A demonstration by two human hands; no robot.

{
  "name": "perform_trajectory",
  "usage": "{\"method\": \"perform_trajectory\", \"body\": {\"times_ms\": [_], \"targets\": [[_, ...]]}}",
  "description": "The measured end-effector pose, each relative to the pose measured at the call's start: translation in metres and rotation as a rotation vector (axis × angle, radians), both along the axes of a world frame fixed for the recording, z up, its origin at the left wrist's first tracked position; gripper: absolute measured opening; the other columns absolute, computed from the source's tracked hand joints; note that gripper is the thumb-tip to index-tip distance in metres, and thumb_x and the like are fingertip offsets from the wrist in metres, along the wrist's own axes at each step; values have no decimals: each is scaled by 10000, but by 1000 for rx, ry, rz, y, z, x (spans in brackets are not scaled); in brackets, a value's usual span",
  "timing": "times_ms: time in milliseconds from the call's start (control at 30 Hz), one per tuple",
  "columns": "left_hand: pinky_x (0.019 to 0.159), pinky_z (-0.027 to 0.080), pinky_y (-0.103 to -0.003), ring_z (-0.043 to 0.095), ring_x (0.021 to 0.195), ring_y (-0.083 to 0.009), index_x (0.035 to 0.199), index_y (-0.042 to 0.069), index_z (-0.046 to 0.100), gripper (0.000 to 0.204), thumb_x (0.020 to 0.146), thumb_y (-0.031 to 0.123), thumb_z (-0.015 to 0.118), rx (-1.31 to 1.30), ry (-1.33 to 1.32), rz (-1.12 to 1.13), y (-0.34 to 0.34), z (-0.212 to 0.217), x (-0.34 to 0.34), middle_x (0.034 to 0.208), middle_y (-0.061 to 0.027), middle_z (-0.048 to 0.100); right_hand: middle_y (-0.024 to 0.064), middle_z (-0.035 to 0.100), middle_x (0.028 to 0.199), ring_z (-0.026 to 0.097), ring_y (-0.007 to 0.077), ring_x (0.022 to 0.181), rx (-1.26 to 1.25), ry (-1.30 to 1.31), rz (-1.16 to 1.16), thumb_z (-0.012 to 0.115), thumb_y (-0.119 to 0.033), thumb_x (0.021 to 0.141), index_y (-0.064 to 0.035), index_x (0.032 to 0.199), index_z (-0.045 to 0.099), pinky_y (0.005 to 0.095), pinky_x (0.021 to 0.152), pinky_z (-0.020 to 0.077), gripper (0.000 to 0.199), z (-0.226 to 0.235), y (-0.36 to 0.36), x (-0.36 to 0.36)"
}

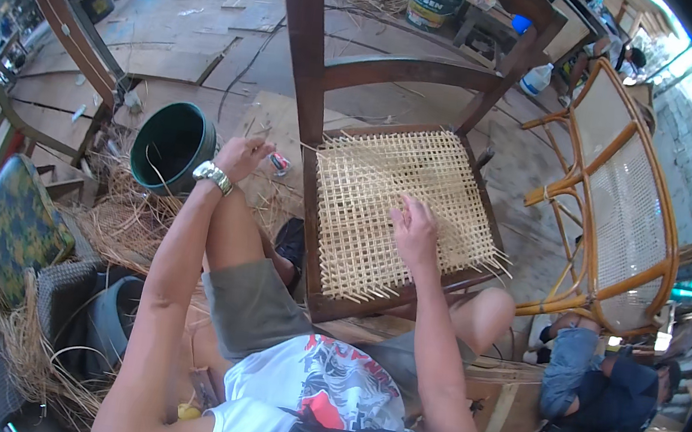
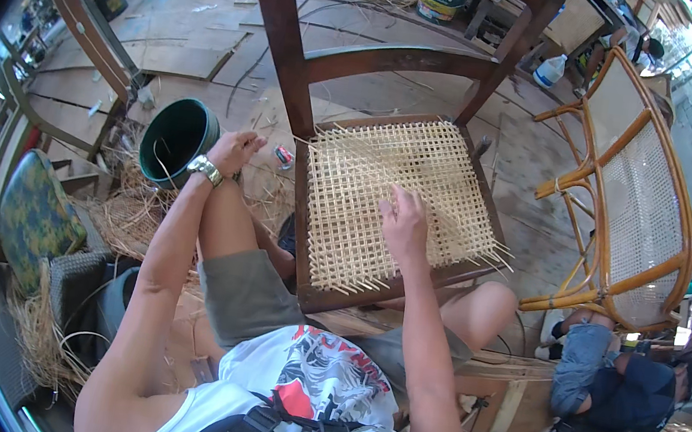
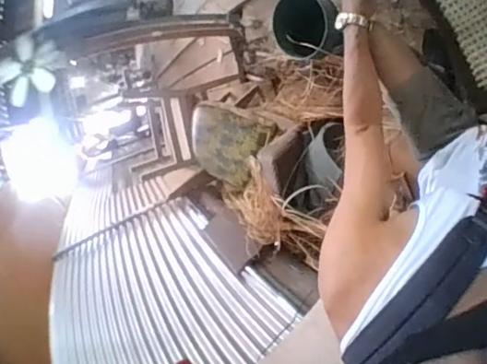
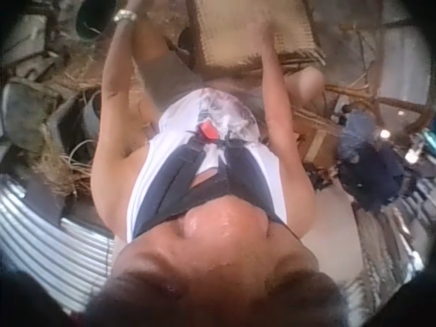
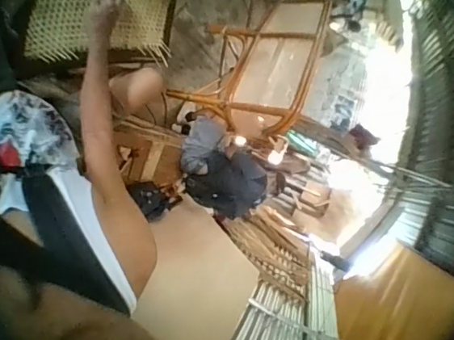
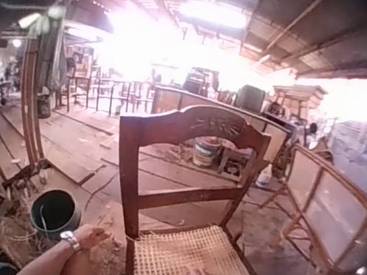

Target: The recorder is weaving a chair seat by hand using long strips of cane or wicker material, pulling them through the frame and securing the weave.

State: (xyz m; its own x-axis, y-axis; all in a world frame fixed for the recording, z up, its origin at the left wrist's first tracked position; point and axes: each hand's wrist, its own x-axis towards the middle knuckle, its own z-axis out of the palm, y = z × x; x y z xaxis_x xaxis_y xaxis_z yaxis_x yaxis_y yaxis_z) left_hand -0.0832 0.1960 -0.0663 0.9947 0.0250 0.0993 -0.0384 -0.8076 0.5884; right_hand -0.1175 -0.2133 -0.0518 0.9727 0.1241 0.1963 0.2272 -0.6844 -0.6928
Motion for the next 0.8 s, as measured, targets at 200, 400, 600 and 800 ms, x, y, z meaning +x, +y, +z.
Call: {"method": "perform_trajectory", "body": {"times_ms": [200, 400, 600, 800], "targets": [[728, 519, -465, 676, 809, -425, 1022, 16, 670, 322, 992, 332, 615, 88, -34, -55, -11, 11, -3, 823, -243, 686, 87, 594, 1074, 553, 282, 1047, -230, -180, 57, 712, -231, 919, -71, 1143, 706, 427, 957, 487, 275, -14, 14, 33], [723, 511, -493, 669, 829, -437, 1032, 48, 661, 217, 982, 248, 595, -41, 18, -148, -70, 47, -8, 837, -239, 684, 44, 589, 855, 590, 212, 847, 181, 120, 182, 665, -178, 956, -91, 868, 600, 372, 807, 533, 140, -2, 15, 55], [666, 514, -507, 680, 755, -413, 1082, 83, 658, 239, 996, 290, 574, -53, 99, -308, -141, 45, 6, 789, -201, 692, 9, 611, 816, 535, 78, 723, 982, 307, 103, 625, -188, 1009, -111, 883, 574, 209, 626, 454, 156, 27, -30, 79], [707, 545, -516, 694, 775, -403, 997, 98, 658, 273, 994, 338, 527, 170, 156, -386, -186, 39, 26, 833, -198, 709, 87, 695, 831, 621, 157, 733, 36, 476, 130, 643, -161, 935, -17, 980, 687, 334, 683, 498, 157, 36, -64, 78]]}}
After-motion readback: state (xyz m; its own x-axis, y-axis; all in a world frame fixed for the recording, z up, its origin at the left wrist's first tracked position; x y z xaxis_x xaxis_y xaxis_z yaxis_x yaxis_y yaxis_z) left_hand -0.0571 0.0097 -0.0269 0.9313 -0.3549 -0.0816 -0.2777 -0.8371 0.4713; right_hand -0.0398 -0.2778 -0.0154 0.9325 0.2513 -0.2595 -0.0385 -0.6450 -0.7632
